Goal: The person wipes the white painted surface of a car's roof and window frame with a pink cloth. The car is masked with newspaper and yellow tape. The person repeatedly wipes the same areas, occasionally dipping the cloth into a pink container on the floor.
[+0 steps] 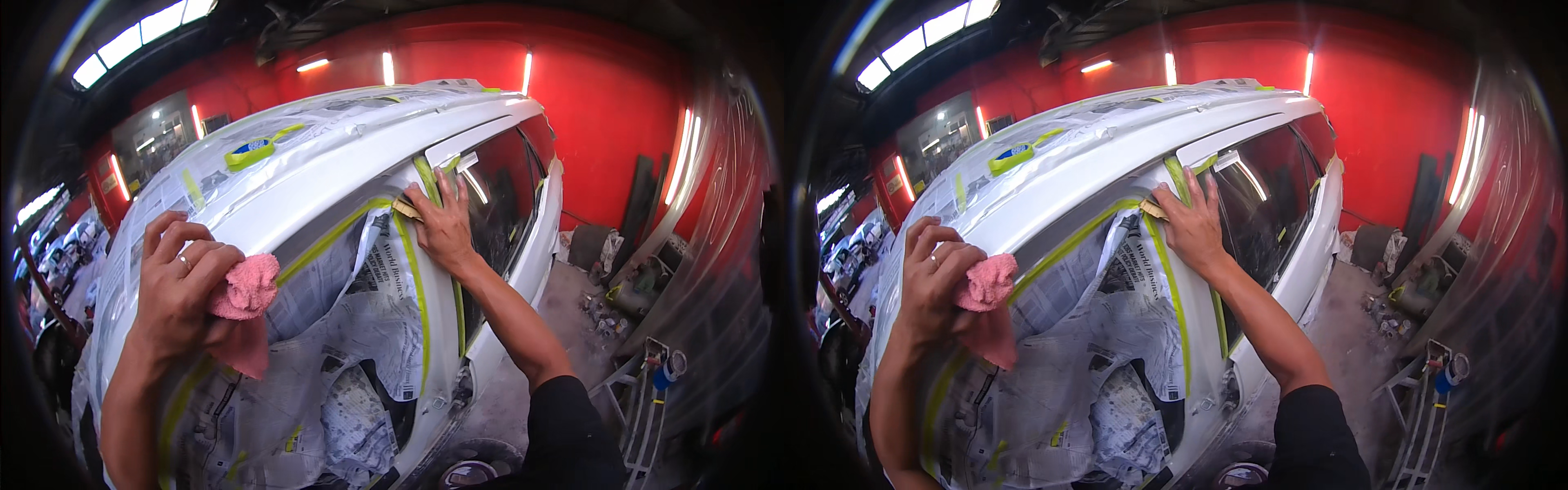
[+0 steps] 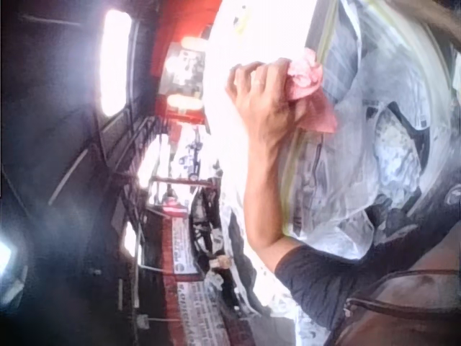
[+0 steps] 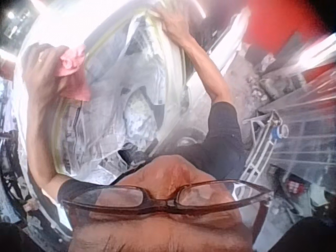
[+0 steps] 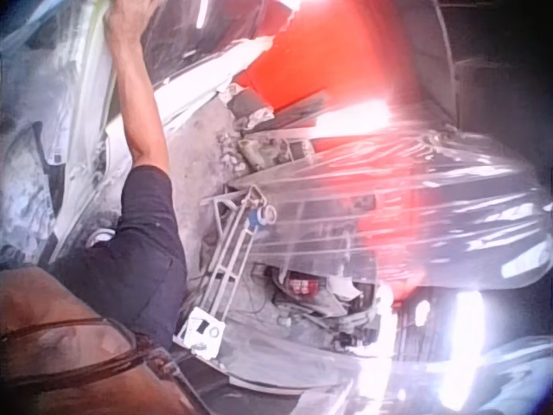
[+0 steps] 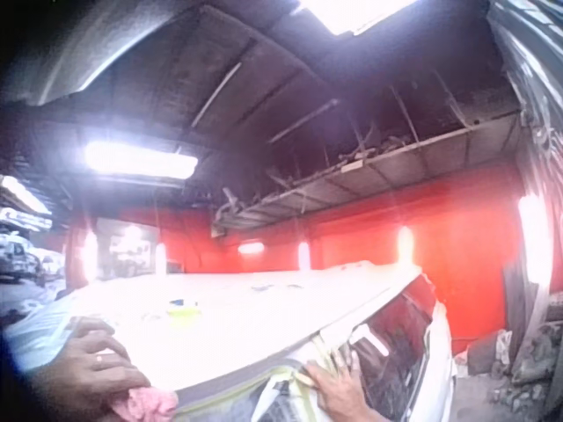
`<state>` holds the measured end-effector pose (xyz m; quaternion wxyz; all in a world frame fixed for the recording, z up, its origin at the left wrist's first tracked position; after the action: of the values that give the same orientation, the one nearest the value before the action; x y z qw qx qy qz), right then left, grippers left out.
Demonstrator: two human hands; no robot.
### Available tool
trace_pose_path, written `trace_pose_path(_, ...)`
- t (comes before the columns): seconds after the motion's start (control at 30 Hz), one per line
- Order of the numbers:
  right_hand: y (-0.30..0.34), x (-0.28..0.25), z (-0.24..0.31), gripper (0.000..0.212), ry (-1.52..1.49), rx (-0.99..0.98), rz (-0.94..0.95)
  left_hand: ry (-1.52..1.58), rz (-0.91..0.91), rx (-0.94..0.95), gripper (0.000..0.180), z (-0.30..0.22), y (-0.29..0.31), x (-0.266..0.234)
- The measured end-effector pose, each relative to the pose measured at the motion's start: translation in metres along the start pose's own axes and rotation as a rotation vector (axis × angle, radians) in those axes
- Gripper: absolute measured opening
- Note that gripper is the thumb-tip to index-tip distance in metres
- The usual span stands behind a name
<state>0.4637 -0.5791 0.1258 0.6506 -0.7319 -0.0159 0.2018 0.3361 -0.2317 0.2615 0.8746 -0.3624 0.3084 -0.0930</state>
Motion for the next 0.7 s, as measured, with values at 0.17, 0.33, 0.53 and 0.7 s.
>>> trace_pose_path(0.17,-0.001,-0.052,-0.009,0.03,-0.18,0.388,0.103,0.028,-0.034,-0.009,0.039,0.0,0.005,0.001)
trace_pose_path(0.33,0.016,-0.038,-0.021,0.032,-0.578,0.666,-0.008,0.044,-0.03,-0.044,0.039,0.0,0.014,-0.008)
trace_pose_path(0.53,-0.001,-0.01,-0.005,0.029,-0.459,0.693,-0.127,0.075,-0.073,-0.048,0.038,0.003,0.018,-0.01)
trace_pose_path(0.7,0.029,-0.01,0.0,0.023,-0.204,0.645,-0.156,0.062,-0.063,-0.052,0.041,0.004,0.023,-0.014)
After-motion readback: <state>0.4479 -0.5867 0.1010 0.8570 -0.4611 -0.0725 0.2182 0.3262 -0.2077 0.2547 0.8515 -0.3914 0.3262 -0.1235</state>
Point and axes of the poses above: each hand's wrist, its own y-axis away from the middle knuckle, its own x-axis out of the palm, z = x × y, the point moved 3 cm from there along -y, towards the middle knuckle, and after that the axes turned 5 degrees about -z, right-handed, at the moved point
